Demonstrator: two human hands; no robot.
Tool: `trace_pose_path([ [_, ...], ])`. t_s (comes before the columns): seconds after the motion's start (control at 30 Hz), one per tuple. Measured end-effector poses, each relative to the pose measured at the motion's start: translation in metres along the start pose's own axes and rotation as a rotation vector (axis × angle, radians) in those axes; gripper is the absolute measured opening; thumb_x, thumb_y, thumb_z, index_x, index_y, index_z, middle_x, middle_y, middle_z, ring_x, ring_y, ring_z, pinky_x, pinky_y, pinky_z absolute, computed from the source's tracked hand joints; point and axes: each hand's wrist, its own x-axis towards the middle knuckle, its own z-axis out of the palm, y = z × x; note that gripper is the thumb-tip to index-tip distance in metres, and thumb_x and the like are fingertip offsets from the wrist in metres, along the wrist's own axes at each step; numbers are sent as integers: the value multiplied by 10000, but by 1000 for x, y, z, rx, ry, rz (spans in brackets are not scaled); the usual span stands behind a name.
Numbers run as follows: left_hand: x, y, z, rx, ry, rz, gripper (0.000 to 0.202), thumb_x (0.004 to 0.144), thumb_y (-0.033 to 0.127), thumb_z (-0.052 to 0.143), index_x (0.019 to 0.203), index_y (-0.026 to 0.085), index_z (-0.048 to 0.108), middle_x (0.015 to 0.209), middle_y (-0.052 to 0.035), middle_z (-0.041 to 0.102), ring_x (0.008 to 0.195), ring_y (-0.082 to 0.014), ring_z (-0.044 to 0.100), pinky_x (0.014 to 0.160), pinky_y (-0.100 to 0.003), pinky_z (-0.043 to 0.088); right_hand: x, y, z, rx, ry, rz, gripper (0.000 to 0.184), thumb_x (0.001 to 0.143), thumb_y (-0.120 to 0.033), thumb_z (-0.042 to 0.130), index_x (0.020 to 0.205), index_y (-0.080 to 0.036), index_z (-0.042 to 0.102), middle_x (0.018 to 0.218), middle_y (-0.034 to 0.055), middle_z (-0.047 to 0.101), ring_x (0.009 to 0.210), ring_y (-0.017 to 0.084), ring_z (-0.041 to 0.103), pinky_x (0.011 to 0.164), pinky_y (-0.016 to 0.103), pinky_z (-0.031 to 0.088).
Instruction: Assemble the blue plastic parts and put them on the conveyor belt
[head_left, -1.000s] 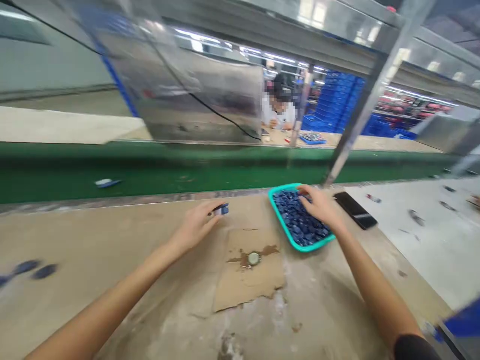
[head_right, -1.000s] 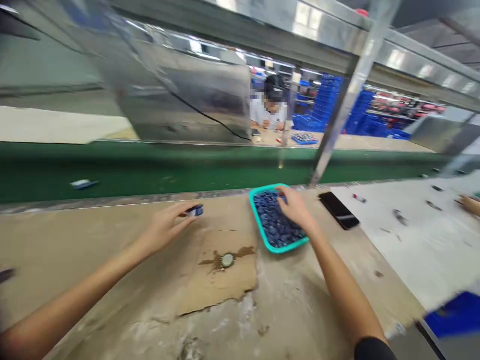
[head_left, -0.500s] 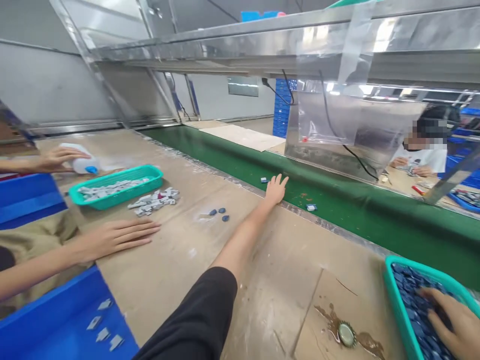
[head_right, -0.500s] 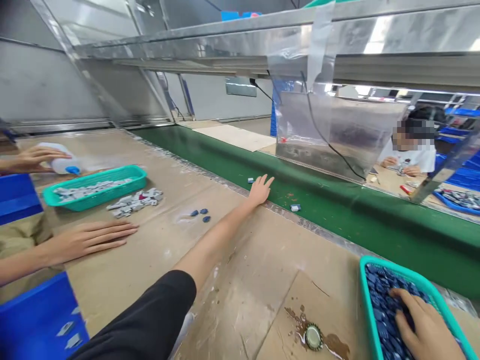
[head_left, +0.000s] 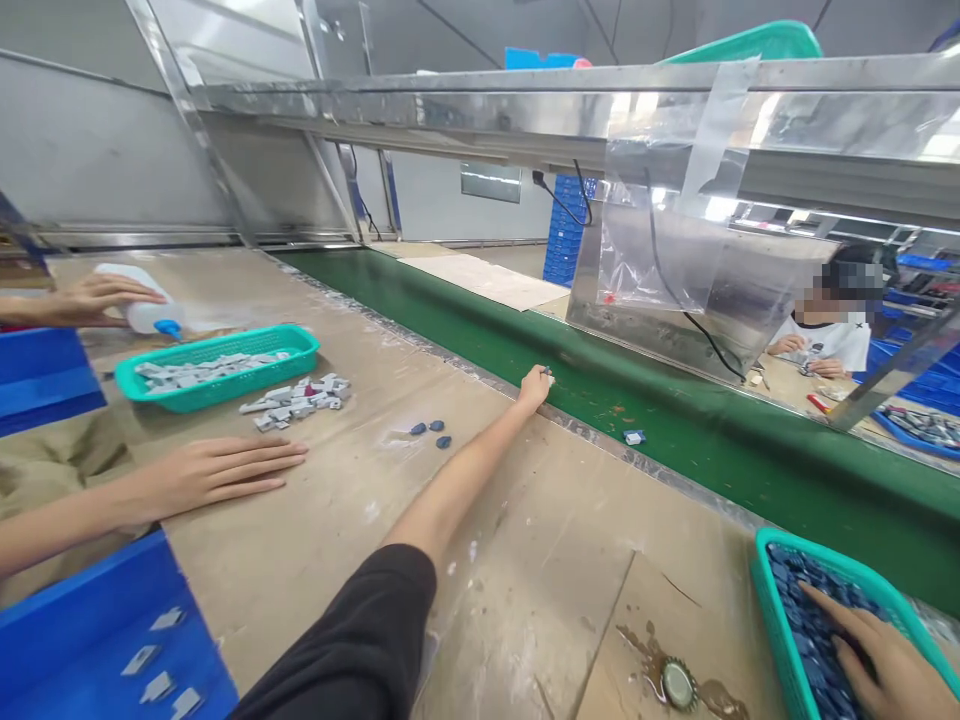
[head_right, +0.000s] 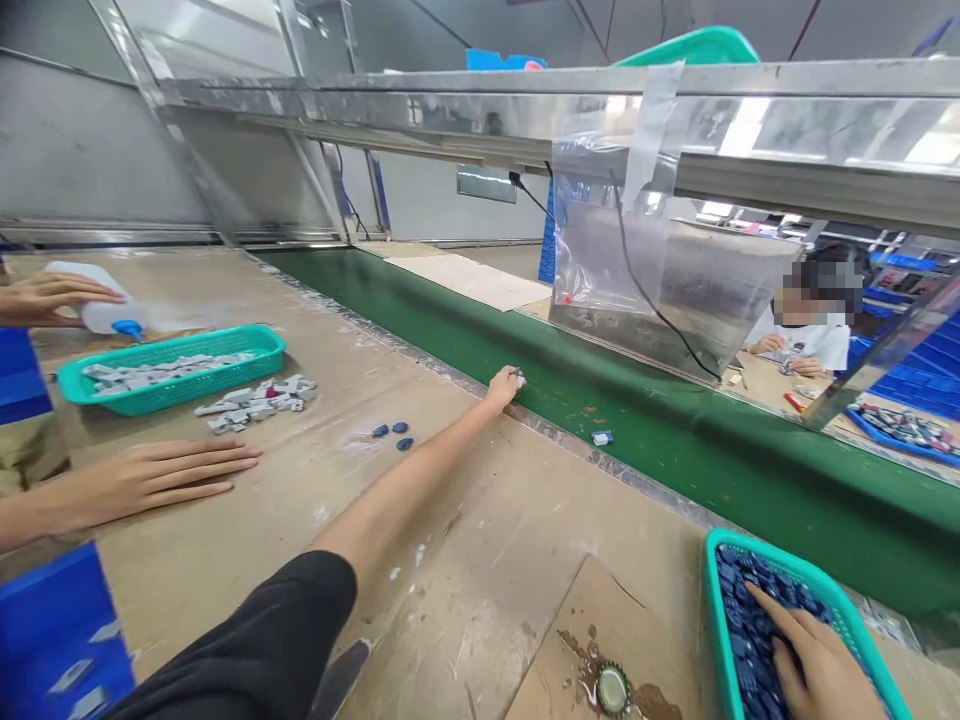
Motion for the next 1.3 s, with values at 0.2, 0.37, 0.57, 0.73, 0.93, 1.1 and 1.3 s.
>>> trace_pose_path([
  [0.2,-100,11,15,-336,-264,-27,295,908,244,320,971,136,587,869,-73,618,663,-67,557,642,-191,456,12,-23,-25,49,-95,97,390,695,-358,435,963,-207,674,941,85,686,836,283,638,728,415,519],
  [0.37,-172,20,17,-748,-553,-173,185,751,142,581,928,173,625,791,-25,594,603,-46,510,587,-164,425,20,-53,-53,162,-167,132,194,691,-328,491,771,-238,643,780,53,681,683,226,616,641,343,485],
  [0.57,-212,31,17,-839,-668,-308,204,726,88,596,914,158,635,696,7,550,581,-29,493,597,-152,416,13,-68,-65,199,-79,178,200,708,-273,459,823,-208,609,708,32,608,665,193,559,657,327,439],
  [0.73,-228,31,14,-841,-723,-333,215,728,90,606,935,146,620,717,-5,578,643,-52,551,663,-175,445,6,-71,-68,274,19,228,202,704,-267,447,770,-203,627,696,38,585,646,183,525,653,337,412],
  [0.93,-231,28,16,-818,-782,-379,244,713,142,643,955,141,611,858,-44,642,761,-97,612,721,-193,464,0,-93,-69,510,144,329,224,720,-388,508,807,-184,540,653,17,546,522,134,474,495,277,401],
  [1.1,-235,25,21,-823,-827,-319,404,592,154,742,973,127,609,990,-78,625,802,-114,605,811,-238,451,-9,-147,-55,922,-33,368,263,658,-373,650,856,-203,620,708,19,602,580,146,543,549,286,460],
  [1.3,-240,25,23,-786,-816,-245,448,528,172,774,951,130,631,1004,-58,600,830,-98,571,857,-244,420,-14,-184,-36,777,-169,112,82,722,-270,574,742,-199,611,849,49,576,778,182,561,669,307,476],
])
